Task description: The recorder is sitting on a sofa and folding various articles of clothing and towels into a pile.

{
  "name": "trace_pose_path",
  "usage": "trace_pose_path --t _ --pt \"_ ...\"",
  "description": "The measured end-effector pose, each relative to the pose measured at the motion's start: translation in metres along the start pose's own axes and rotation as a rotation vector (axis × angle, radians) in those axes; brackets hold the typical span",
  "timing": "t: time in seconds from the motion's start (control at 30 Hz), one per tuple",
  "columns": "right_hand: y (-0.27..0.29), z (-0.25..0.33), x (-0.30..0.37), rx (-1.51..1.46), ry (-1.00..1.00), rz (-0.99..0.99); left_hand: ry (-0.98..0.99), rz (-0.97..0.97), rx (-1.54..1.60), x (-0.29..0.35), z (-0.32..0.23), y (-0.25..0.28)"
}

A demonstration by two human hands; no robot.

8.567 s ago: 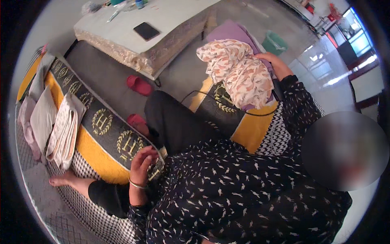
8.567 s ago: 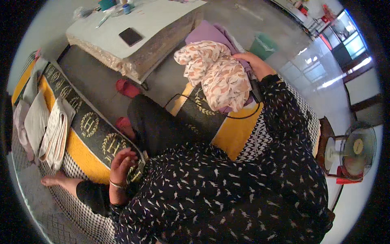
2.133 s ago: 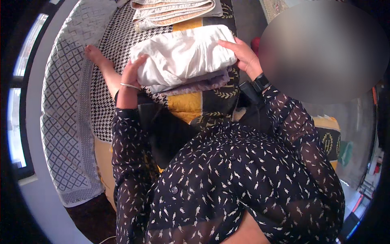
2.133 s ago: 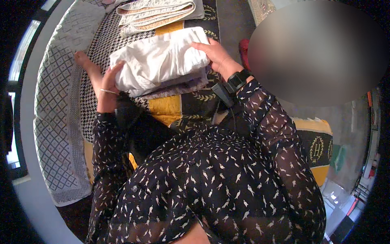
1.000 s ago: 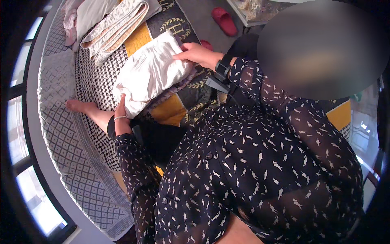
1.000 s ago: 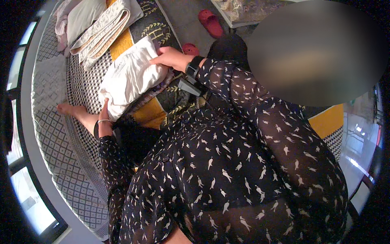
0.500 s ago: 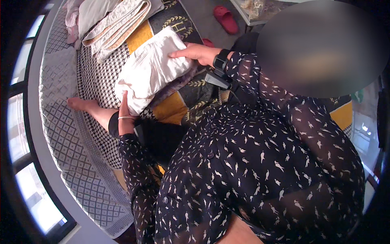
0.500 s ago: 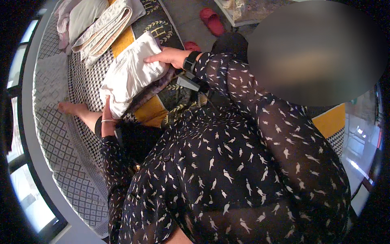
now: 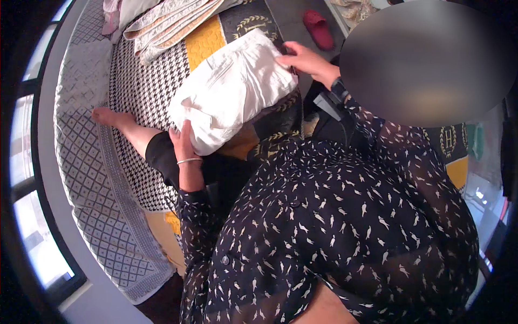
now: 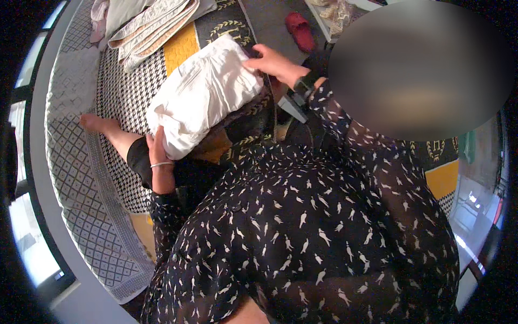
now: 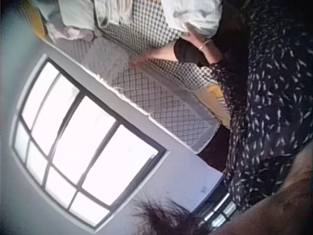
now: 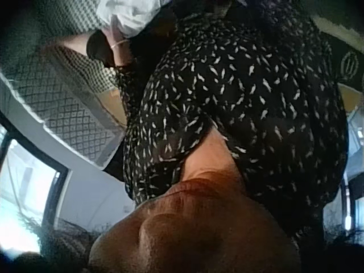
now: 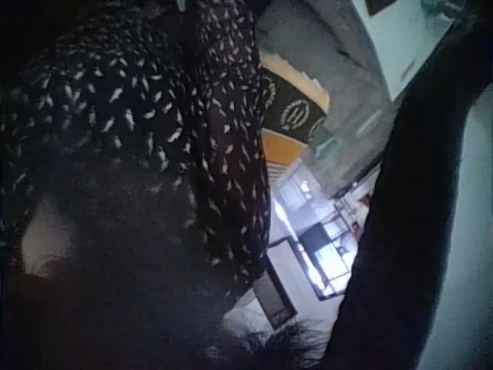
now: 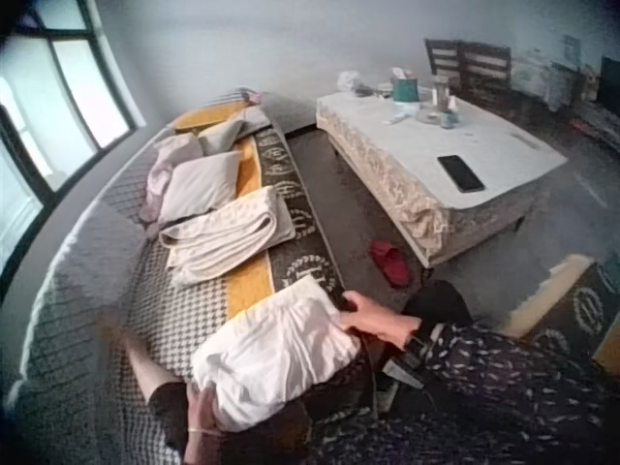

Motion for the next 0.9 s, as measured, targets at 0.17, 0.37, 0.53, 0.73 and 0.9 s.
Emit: trace_pose_path --t 0.17,0.37,0.53,0.73,0.9 --pt "0.018 0.028 0.018 -0.025 0.193 -0.022 -0.402 -0.083 -0.02 0.015 -0.032 0.015" --pt "-0.016 0.049 0.063 0.342 0.465 0.231 -0.26 -0.132 -0.3 0.021 -0.011 0.031" --pt "-0.047 0.065 0.076 0.629 0.767 0.351 -0.274 0.012 -0.33 0.009 -0.009 0.03" --pt "-0.07 0.064 0.055 0.765 0.832 0.333 -0.683 -0.16 -0.337 -0.007 -0.036 0.022" --pt "-0.059 0.045 0.036 0.62 0.778 0.226 -0.379 -0.089 -0.345 -0.022 -0.019 0.019"
Point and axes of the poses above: each hand's wrist, its own x-axis away from the middle knuckle, its own y-axis out of the back of the hand, z = x × y, the point moved 4 cm from there along -x, towards the middle knuckle, and after that the axes turned 7 degrees about -x, right-handed, at the moved point
